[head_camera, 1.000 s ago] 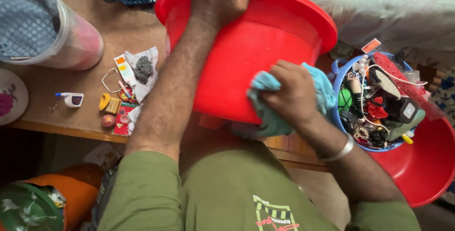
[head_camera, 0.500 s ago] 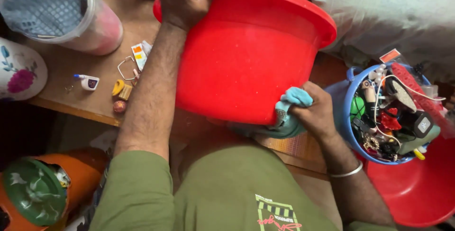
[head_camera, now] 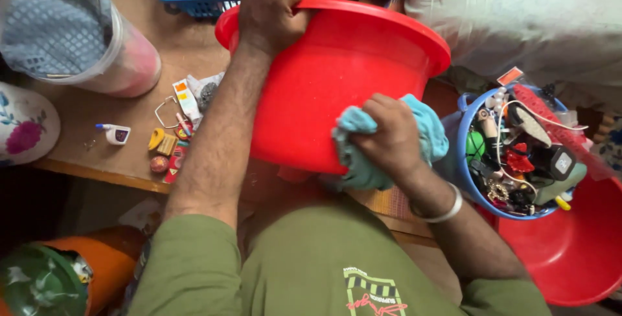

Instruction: The person wipes the inside and outside of a red plastic basin using a light blue cloth. They rotate the basin to access different areas and continue wiping the exterior and bottom surfaces.

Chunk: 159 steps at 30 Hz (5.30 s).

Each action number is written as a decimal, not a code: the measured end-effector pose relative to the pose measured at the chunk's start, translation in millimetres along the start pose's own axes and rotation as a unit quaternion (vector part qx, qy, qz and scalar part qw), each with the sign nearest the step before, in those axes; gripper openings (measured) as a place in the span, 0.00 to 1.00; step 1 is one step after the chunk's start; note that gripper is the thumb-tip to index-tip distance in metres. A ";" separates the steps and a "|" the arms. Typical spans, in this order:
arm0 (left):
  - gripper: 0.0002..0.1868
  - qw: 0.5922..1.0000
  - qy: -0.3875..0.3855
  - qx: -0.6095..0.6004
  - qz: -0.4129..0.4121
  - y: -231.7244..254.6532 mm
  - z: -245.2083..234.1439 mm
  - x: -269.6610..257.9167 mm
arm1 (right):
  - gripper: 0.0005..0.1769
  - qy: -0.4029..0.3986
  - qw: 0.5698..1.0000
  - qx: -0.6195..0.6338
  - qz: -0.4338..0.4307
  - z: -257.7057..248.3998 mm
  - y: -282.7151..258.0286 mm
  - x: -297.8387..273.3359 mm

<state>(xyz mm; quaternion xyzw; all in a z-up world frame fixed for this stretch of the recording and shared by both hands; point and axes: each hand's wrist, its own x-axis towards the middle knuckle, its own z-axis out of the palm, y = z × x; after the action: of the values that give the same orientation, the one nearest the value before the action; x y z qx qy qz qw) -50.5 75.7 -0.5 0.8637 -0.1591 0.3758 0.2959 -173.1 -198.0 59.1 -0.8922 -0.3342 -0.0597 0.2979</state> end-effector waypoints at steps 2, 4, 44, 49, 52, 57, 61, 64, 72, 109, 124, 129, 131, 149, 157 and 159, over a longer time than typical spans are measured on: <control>0.11 1.000 0.007 0.002 -0.016 -5.7 -8.2 -8.9 | 0.13 -0.012 0.996 0.036 0.083 -11.7 17.9 -16.7; 0.20 0.999 0.011 0.028 -0.038 -15.8 -15.7 -12.6 | 0.11 -0.015 0.985 0.090 0.145 -17.7 33.7 -29.6; 0.11 0.999 0.006 0.023 -0.042 -50.7 10.9 19.2 | 0.10 0.021 0.986 0.103 0.129 -10.7 67.6 15.4; 0.16 0.996 -0.004 0.018 -0.083 -59.3 8.7 16.4 | 0.09 0.017 0.925 0.257 0.279 -7.6 116.5 0.8; 0.11 0.998 0.019 0.041 -0.054 -54.4 16.2 22.1 | 0.10 0.028 0.947 0.240 0.213 -12.1 111.2 12.2; 0.06 0.999 -0.006 0.031 0.007 -39.7 42.7 37.9 | 0.13 -0.009 0.995 0.065 0.080 -16.6 61.9 44.1; 0.09 0.998 -0.028 0.032 0.049 -35.9 36.6 47.1 | 0.17 0.010 1.000 -0.016 0.016 -3.4 27.0 49.8; 0.10 0.998 -0.065 0.003 0.001 -35.9 24.2 41.2 | 0.17 0.029 0.999 -0.022 0.040 -0.8 37.0 25.8; 0.13 0.985 -0.118 -0.061 -0.107 -52.3 -21.0 14.4 | 0.10 0.040 0.913 0.234 0.333 -15.1 108.1 -70.6; 0.35 0.992 -0.058 0.063 -0.092 32.1 50.5 58.6 | 0.12 0.034 0.917 0.230 0.324 -30.4 124.0 -26.3; 0.35 0.995 -0.049 0.061 -0.060 21.6 40.5 49.9 | 0.12 0.040 0.978 0.111 0.174 -18.6 95.3 -10.8; 0.34 0.994 -0.026 0.057 -0.095 4.0 14.6 32.8 | 0.12 0.049 0.909 0.276 0.308 3.3 131.5 -54.4; 0.34 0.992 -0.027 0.057 -0.107 5.6 15.0 33.8 | 0.12 0.071 0.935 0.225 0.266 1.4 130.2 -48.8; 0.37 0.986 -0.077 0.064 -0.134 14.2 31.3 48.2 | 0.12 0.020 0.942 0.194 0.272 -16.8 129.6 -40.6; 0.33 0.993 -0.040 0.079 -0.079 47.1 55.0 62.1 | 0.11 0.026 0.978 0.118 0.167 -30.7 89.1 -12.1; 0.31 0.994 -0.052 0.025 -0.093 55.5 59.0 69.2 | 0.12 0.012 0.995 0.073 0.060 -30.4 62.3 2.7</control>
<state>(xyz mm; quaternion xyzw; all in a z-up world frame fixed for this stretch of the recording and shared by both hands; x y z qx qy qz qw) 0.8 -8.1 40.7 0.9002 -0.0842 0.3051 0.2991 -128.9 -251.1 54.1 -0.8858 -0.2798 -0.0279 0.3691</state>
